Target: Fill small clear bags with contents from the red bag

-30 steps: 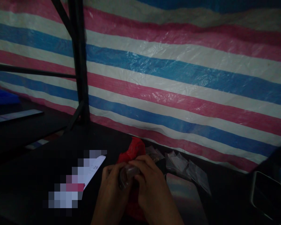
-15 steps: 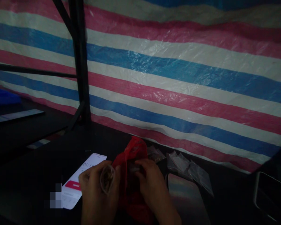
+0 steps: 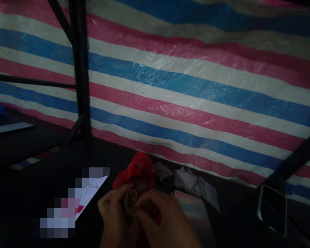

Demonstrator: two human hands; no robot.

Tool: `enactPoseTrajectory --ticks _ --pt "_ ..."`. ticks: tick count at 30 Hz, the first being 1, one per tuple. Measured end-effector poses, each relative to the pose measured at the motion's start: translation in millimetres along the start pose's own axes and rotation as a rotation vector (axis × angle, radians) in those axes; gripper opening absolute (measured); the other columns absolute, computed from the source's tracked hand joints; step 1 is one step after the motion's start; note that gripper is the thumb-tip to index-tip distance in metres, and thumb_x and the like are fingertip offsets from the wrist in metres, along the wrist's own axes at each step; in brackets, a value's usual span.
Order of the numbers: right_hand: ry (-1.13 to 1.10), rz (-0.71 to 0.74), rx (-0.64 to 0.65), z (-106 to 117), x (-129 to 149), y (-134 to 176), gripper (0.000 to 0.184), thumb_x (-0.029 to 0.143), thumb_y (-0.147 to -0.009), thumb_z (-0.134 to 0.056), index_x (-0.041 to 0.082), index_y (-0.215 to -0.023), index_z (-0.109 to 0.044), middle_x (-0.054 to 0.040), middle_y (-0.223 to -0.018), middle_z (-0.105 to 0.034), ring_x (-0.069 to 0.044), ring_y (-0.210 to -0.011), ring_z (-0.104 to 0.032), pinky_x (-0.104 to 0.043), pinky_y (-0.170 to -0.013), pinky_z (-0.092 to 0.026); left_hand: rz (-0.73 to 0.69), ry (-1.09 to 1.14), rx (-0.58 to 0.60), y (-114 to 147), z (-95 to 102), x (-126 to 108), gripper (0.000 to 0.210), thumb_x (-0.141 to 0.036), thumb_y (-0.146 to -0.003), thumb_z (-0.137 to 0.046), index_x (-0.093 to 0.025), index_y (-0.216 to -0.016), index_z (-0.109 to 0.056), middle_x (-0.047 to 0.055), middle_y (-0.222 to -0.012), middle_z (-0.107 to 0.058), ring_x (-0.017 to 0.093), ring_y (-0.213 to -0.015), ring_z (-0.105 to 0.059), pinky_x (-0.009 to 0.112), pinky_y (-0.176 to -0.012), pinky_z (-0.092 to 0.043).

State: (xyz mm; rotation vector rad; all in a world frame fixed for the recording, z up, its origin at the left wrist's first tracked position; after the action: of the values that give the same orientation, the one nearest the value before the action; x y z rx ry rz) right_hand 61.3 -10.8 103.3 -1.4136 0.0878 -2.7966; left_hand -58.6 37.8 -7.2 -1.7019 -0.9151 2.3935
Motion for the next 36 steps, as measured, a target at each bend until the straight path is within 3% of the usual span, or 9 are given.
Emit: enactPoseTrajectory --ticks 4,10,15,21,26,29,32,34,36 --pt "0.003 0.091 -0.104 22 -10 4 0.034 0.002 -0.089 -0.062 0.028 -0.099 -0.081 0.0009 -0.104 -0.08 -0.019 -0.099 -0.074 -0.027 -0.088 -0.052 -0.11 0.06 0.083 9 -11.2 -14 0.04 -0.037 -0.084 -0.068 -0.027 -0.122 -0.063 0.012 -0.121 -0.068 0.033 -0.117 -0.064 0.049 -0.094 -0.059" --pt "-0.007 0.187 -0.317 50 -23 10 0.028 0.01 -0.094 -0.058 0.029 -0.108 -0.074 0.0034 -0.088 -0.074 -0.016 -0.082 -0.069 -0.026 -0.078 -0.051 0.227 0.216 0.342 3 -19.9 -31 0.056 -0.051 -0.08 -0.073 -0.031 -0.131 -0.061 0.007 -0.135 -0.073 0.034 -0.123 -0.07 0.057 -0.109 -0.055" --pt "-0.145 0.206 -0.353 55 -31 7 0.033 0.017 -0.095 -0.057 0.028 -0.124 -0.069 0.0017 -0.096 -0.073 -0.015 -0.087 -0.07 -0.027 -0.081 -0.053 0.023 0.191 0.353 6 -38.8 -38 0.045 -0.043 -0.088 -0.064 -0.026 -0.129 -0.061 0.012 -0.133 -0.072 0.034 -0.126 -0.069 0.061 -0.111 -0.053" --pt "-0.311 0.175 -0.496 68 -46 1 0.021 0.028 -0.09 -0.068 0.024 -0.111 -0.068 0.0015 -0.086 -0.07 -0.016 -0.079 -0.068 -0.027 -0.075 -0.054 -0.167 0.135 0.389 16 -64.6 -44 0.052 -0.033 -0.103 -0.048 -0.033 -0.155 -0.039 0.011 -0.144 -0.059 0.027 -0.135 -0.063 0.053 -0.11 -0.057" --pt "-0.385 0.145 -0.499 82 -52 9 0.024 0.03 -0.086 -0.072 0.024 -0.109 -0.067 0.0026 -0.084 -0.071 -0.015 -0.076 -0.067 -0.026 -0.074 -0.053 -0.224 0.175 0.313 43 -62.4 -44 0.069 -0.037 -0.098 -0.064 -0.037 -0.161 -0.036 0.011 -0.152 -0.056 0.031 -0.14 -0.06 0.051 -0.11 -0.058" --pt "-0.389 0.113 -0.374 86 -54 17 0.022 0.025 -0.08 -0.074 0.024 -0.102 -0.07 0.0035 -0.077 -0.07 -0.015 -0.073 -0.066 -0.025 -0.071 -0.052 -0.033 0.356 0.394 45 -51.1 -44 0.064 -0.045 -0.096 -0.065 -0.036 -0.156 -0.047 0.008 -0.157 -0.058 0.031 -0.144 -0.057 0.047 -0.115 -0.054" --pt "-0.396 0.105 -0.293 85 -58 21 0.021 0.023 -0.077 -0.075 0.024 -0.098 -0.071 0.0031 -0.075 -0.07 -0.015 -0.072 -0.065 -0.026 -0.07 -0.052 0.275 0.433 0.627 33 -39.4 -45 0.051 -0.057 -0.098 -0.06 -0.031 -0.141 -0.066 0.007 -0.145 -0.071 0.029 -0.133 -0.068 0.039 -0.108 -0.059" --pt "-0.389 0.102 -0.295 83 -60 21 0.02 0.023 -0.077 -0.075 0.024 -0.097 -0.072 0.0027 -0.075 -0.07 -0.016 -0.073 -0.065 -0.026 -0.071 -0.052 0.352 0.474 0.744 23 -34.0 -48 0.047 -0.061 -0.097 -0.059 -0.027 -0.125 -0.076 0.008 -0.132 -0.078 0.028 -0.119 -0.075 0.034 -0.099 -0.063" --pt "-0.374 0.094 -0.339 80 -61 19 0.021 0.024 -0.076 -0.076 0.024 -0.097 -0.072 0.003 -0.074 -0.07 -0.016 -0.073 -0.064 -0.026 -0.072 -0.051 0.349 0.5 0.755 17 -31.2 -50 0.043 -0.061 -0.094 -0.064 -0.027 -0.113 -0.079 0.006 -0.124 -0.081 0.026 -0.111 -0.078 0.03 -0.094 -0.064"
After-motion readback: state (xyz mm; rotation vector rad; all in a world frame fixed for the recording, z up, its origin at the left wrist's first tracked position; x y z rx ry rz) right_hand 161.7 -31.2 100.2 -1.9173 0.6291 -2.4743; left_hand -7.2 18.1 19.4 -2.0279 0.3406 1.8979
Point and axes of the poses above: each hand's wrist, its own y-axis away from the middle knuckle, its own z-axis out of the back of the hand, x = y × z, the point moved 1 cm from there along -y, towards the middle knuckle
